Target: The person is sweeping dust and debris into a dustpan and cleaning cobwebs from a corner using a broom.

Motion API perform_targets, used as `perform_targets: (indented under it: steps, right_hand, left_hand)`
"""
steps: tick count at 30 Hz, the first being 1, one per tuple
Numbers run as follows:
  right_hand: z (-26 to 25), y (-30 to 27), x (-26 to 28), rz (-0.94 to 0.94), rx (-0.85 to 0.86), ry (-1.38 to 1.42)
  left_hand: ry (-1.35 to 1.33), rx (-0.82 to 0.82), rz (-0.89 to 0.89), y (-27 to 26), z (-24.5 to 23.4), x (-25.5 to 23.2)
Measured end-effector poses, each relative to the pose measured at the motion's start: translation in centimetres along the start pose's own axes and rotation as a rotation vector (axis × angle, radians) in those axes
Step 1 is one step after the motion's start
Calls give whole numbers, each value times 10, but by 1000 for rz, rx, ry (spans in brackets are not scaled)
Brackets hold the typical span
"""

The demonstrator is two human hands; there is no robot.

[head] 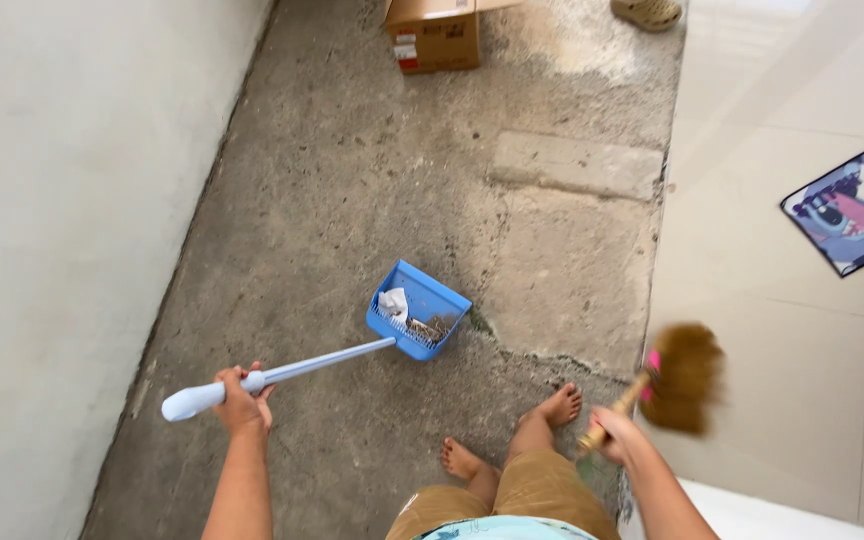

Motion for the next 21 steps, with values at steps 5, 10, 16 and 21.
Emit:
perform_targets:
  steps: [5, 10, 16, 21]
  right_hand:
    - [186, -79, 3, 31, 339, 6]
    - [264, -189, 44, 145, 638, 173]
    - [190, -299, 38, -298, 476, -250]
    - [47, -291, -28, -239, 0, -447]
  left_hand:
    - [21, -1, 9, 13, -26, 0]
    - [68, -2, 11, 18, -40, -10]
    - [47, 5, 9, 21, -54, -22]
    - [5, -25, -12, 35, -66, -21]
Point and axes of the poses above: each hand's wrist, its own y-axis towards the middle knuckle, its own z-axis out of the palm, x = y × z, the point moved 9 cm from there along y, towards the middle knuckle, and after that the axes turned 6 degrees about z, right-handed, at the moved point
